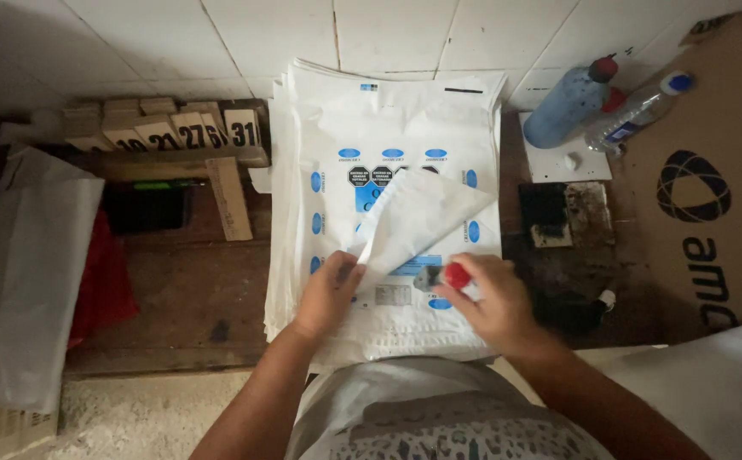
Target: Stamping individual plastic cheese bags and flipping them over in a stack
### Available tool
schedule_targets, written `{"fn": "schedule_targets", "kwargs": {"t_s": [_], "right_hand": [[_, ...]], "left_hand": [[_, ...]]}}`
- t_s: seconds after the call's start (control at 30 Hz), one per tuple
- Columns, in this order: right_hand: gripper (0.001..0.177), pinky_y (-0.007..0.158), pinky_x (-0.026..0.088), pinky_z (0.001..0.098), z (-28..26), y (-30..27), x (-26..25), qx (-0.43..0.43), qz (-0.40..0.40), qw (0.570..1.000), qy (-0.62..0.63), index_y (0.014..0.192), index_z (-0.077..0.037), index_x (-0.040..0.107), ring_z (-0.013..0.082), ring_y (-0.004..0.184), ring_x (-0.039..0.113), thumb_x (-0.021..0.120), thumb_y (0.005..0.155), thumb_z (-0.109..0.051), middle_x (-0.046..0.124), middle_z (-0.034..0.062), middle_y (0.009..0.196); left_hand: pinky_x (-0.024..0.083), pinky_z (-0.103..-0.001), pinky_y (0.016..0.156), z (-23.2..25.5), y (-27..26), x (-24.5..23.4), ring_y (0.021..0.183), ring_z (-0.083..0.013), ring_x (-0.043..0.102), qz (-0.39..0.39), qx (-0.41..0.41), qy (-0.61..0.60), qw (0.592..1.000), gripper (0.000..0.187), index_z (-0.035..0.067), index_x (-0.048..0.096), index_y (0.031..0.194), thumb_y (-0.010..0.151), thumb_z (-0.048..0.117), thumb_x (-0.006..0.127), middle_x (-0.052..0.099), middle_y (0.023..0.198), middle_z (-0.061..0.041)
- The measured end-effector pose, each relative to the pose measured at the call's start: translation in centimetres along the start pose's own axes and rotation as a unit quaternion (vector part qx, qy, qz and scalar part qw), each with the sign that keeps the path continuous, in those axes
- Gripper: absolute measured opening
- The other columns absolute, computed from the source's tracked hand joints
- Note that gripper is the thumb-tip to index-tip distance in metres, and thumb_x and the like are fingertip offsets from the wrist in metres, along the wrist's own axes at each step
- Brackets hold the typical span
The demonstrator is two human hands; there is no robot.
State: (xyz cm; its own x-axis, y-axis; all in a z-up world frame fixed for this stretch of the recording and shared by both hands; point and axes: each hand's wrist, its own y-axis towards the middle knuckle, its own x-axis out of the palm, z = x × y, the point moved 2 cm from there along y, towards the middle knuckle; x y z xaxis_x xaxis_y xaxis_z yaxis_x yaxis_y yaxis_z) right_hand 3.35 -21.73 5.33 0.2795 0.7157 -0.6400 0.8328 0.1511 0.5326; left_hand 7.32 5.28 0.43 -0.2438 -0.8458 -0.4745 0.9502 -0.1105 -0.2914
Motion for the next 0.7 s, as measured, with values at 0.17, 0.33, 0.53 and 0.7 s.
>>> {"fn": "schedule_targets", "kwargs": {"t_s": [0.17, 0.33, 0.53, 0.7], "right_hand": [[0.046, 0.073, 0.057, 0.0389, 1.5, -0.2, 2.1, -0.006, -0.033, 0.994, -0.099, 0.120, -0.013, 0.068, 0.0270, 0.080, 0.070, 0.083, 0.084, -0.036, 0.070, 0.0074, 0.087], [0.048, 0.080, 0.062, 0.0382, 3.1, 3.1, -1.1, 0.220, -0.050, 0.955, 0.192, 0.125, -0.005, 0.070, 0.0296, 0.092, 0.074, 0.087, 0.082, -0.018, 0.076, 0.0181, 0.104], [0.044, 0.091, 0.053, 0.0423, 6.7, 5.7, -11.0, 0.271, 0.117, 0.950, 0.103, 0.138, -0.005, 0.062, 0.0279, 0.103, 0.065, 0.078, 0.099, -0.016, 0.068, 0.0178, 0.116], [0.041, 0.090, 0.050, 0.0402, 12.5, 4.7, -15.1, 0.223, 0.062, 0.963, -0.137, 0.139, -0.006, 0.060, 0.0307, 0.102, 0.067, 0.069, 0.104, -0.024, 0.070, 0.0175, 0.120]], "left_hand": [[0.056, -0.055, 0.088, -0.6, -0.1, 0.8, 0.102, -0.0434, 0.071, 0.036, 0.009, 0.040, 0.999, 0.017, 0.023, 0.061, 0.108, 0.095, 0.029, 0.070, 0.076, 0.104, -0.014], [0.059, -0.055, 0.090, -1.1, 0.2, 1.2, 0.114, -0.0491, 0.067, 0.018, 0.078, 0.089, 0.993, 0.014, 0.023, 0.071, 0.100, 0.098, 0.011, 0.064, 0.073, 0.120, -0.018], [0.056, -0.035, 0.089, 1.3, -1.2, -0.3, 0.098, -0.0287, 0.070, -0.086, 0.211, -0.011, 0.974, 0.018, 0.013, 0.081, 0.095, 0.081, 0.002, 0.077, 0.072, 0.102, -0.008], [0.051, -0.029, 0.096, -0.3, -1.1, -0.3, 0.116, -0.0145, 0.062, -0.177, 0.195, 0.058, 0.963, 0.041, 0.023, 0.077, 0.107, 0.071, 0.023, 0.096, 0.069, 0.114, 0.005]]}}
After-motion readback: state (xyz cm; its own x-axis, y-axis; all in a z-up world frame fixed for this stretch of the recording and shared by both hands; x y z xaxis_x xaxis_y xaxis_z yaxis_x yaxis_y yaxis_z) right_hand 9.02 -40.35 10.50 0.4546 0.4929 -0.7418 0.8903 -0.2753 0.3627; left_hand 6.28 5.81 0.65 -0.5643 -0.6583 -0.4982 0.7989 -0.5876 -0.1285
